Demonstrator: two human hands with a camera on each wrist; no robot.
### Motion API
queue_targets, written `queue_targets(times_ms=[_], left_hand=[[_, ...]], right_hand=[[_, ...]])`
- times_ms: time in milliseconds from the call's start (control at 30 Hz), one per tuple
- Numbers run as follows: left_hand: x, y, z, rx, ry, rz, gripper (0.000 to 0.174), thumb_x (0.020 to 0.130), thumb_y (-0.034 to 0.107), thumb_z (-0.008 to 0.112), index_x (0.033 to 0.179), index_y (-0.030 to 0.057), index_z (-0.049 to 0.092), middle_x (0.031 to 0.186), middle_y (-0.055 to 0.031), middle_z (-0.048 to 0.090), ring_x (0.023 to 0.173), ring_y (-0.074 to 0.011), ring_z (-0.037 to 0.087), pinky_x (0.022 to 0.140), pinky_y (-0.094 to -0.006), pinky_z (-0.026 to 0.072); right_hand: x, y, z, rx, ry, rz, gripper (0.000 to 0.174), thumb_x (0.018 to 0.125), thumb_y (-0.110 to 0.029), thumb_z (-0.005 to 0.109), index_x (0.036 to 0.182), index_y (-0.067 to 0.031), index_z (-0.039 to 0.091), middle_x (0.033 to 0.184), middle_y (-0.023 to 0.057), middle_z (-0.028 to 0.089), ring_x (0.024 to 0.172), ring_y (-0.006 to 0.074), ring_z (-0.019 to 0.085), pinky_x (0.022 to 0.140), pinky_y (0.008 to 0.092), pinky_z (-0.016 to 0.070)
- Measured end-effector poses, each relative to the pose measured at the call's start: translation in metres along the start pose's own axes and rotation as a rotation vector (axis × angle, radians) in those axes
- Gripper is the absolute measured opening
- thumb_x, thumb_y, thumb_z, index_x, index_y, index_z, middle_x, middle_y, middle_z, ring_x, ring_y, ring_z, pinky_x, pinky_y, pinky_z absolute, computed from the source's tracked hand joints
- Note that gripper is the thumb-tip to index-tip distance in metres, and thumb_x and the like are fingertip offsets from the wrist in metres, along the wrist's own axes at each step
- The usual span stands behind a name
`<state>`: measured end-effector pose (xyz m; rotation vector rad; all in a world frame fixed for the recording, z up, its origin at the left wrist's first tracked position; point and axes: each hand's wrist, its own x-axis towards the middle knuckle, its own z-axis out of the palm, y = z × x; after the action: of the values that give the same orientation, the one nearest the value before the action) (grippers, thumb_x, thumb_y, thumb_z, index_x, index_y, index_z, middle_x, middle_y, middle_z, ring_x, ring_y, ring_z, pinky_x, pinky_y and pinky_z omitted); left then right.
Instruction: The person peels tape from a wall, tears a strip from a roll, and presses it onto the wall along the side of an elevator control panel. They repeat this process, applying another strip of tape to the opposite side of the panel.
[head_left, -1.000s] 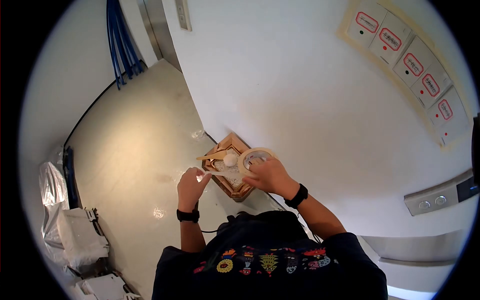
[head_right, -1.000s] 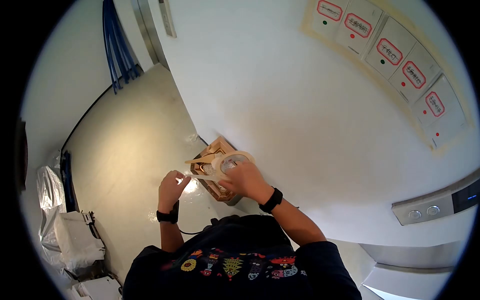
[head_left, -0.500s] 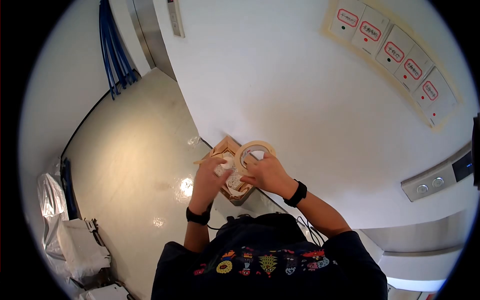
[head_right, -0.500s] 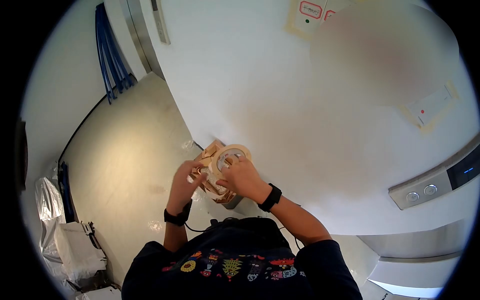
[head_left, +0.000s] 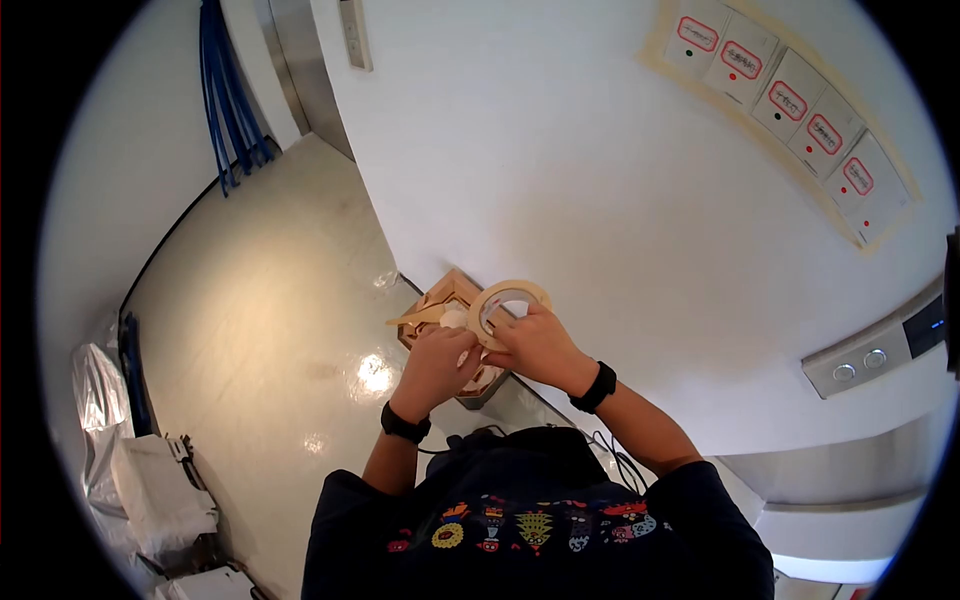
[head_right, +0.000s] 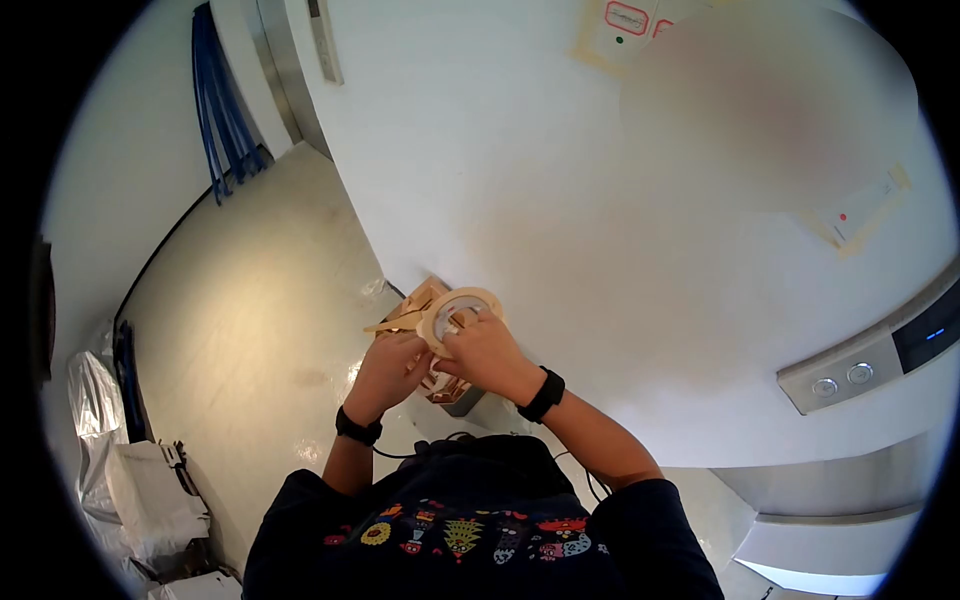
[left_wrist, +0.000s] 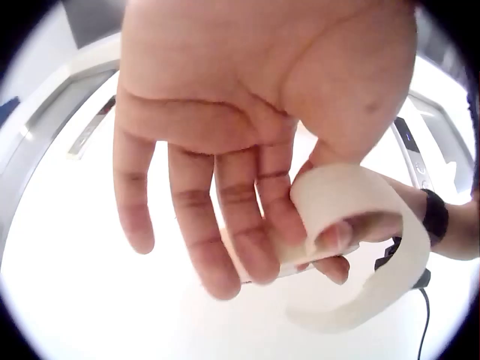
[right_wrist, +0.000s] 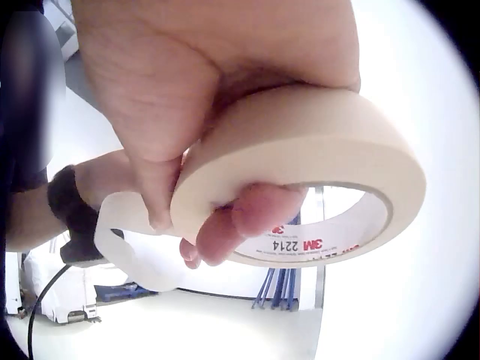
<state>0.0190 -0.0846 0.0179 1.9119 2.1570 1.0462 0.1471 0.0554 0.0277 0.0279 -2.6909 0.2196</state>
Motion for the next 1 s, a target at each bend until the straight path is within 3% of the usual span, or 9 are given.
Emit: queue_targets(times_ms=[200,300,467,667,700,733,867,967,1000], left_hand=[[-0.022,-0.003,0.021,-0.514,0.313,-0.243,0.007,0.073,0.005,0.057,0.068,0.0,0.055,0.061,-0.0097,0.055,0.053,-0.0201,0.054,0.049,-0.0302,0.0407],[-0.031,-0.014,0.027,-0.535,0.32,-0.277,0.005,0.073,0.003,0.057,0.068,-0.0004,0.055,0.059,-0.0085,0.052,0.053,-0.015,0.05,0.051,-0.026,0.0401],[-0.039,-0.034,0.033,-0.596,0.276,-0.326,0.009,0.072,0.004,0.058,0.066,-0.0005,0.054,0.059,-0.0079,0.053,0.053,-0.0149,0.05,0.05,-0.0255,0.0389],[-0.055,-0.063,0.042,-0.601,0.235,-0.381,0.009,0.074,0.004,0.057,0.067,-0.0002,0.054,0.06,-0.0064,0.053,0.055,-0.013,0.051,0.052,-0.0244,0.0399],[-0.063,-0.07,0.045,-0.61,0.227,-0.387,0.008,0.074,0.004,0.057,0.067,-0.0001,0.054,0.061,-0.0056,0.053,0.056,-0.0121,0.051,0.053,-0.0239,0.0404],[-0.073,-0.077,0.048,-1.029,0.207,-0.676,0.011,0.08,0.004,0.055,0.07,0.0011,0.055,0.063,-0.0024,0.055,0.059,-0.0089,0.051,0.056,-0.0218,0.0414],[-0.106,-0.118,0.046,-0.911,0.312,-0.781,0.014,0.087,0.008,0.055,0.075,0.0016,0.054,0.068,0.0004,0.054,0.064,-0.0062,0.05,0.06,-0.0199,0.0412],[-0.128,-0.14,0.035,-0.849,0.438,-0.82,0.01,0.087,0.008,0.059,0.084,0.0017,0.052,0.072,0.0011,0.051,0.067,-0.0068,0.049,0.061,-0.0209,0.0413],[-0.132,-0.144,0.032,-0.837,0.472,-0.816,0.009,0.086,0.007,0.059,0.087,0.002,0.051,0.073,0.0012,0.05,0.067,-0.0072,0.049,0.061,-0.0212,0.0415]], right_hand=[[0.002,-0.007,0.019,0.185,0.168,-0.005,0.027,0.067,-0.031,0.075,0.066,-0.0091,0.059,0.055,0.005,0.054,0.055,0.0239,0.053,0.06,0.0335,0.0406],[0.0,-0.007,0.033,0.262,0.125,0.012,0.025,0.066,-0.028,0.075,0.067,-0.0092,0.059,0.055,0.0044,0.054,0.054,0.0234,0.053,0.059,0.0328,0.0404],[0.003,-0.008,0.057,0.378,0.168,0.048,0.024,0.072,-0.03,0.072,0.068,-0.0092,0.06,0.055,0.0055,0.056,0.052,0.0227,0.054,0.055,0.0311,0.037],[0.002,-0.013,0.099,0.523,0.203,0.139,0.027,0.069,-0.03,0.075,0.07,-0.007,0.061,0.058,0.007,0.056,0.052,0.0259,0.052,0.057,0.0332,0.0385],[-0.003,-0.015,0.107,0.56,0.211,0.213,0.026,0.068,-0.028,0.076,0.073,-0.0063,0.062,0.059,0.0072,0.057,0.054,0.0264,0.052,0.058,0.0334,0.0395],[-0.009,-0.017,0.117,0.596,0.22,0.287,0.026,0.067,-0.027,0.077,0.075,-0.0055,0.063,0.061,0.0073,0.057,0.056,0.0269,0.052,0.059,0.0337,0.0405],[-0.02,-0.003,0.15,0.611,0.192,0.528,0.026,0.072,-0.029,0.072,0.075,-0.0054,0.063,0.07,0.013,0.06,0.073,0.0317,0.056,0.064,0.0378,0.0401],[-0.036,0.027,0.192,0.525,-0.131,0.791,0.025,0.074,-0.03,0.068,0.075,-0.0049,0.063,0.071,0.0129,0.06,0.075,0.0319,0.055,0.07,0.0392,0.0397],[-0.042,0.035,0.208,0.468,-0.122,0.735,0.025,0.075,-0.03,0.066,0.075,-0.0049,0.063,0.072,0.0128,0.061,0.075,0.032,0.055,0.072,0.0396,0.0396]])
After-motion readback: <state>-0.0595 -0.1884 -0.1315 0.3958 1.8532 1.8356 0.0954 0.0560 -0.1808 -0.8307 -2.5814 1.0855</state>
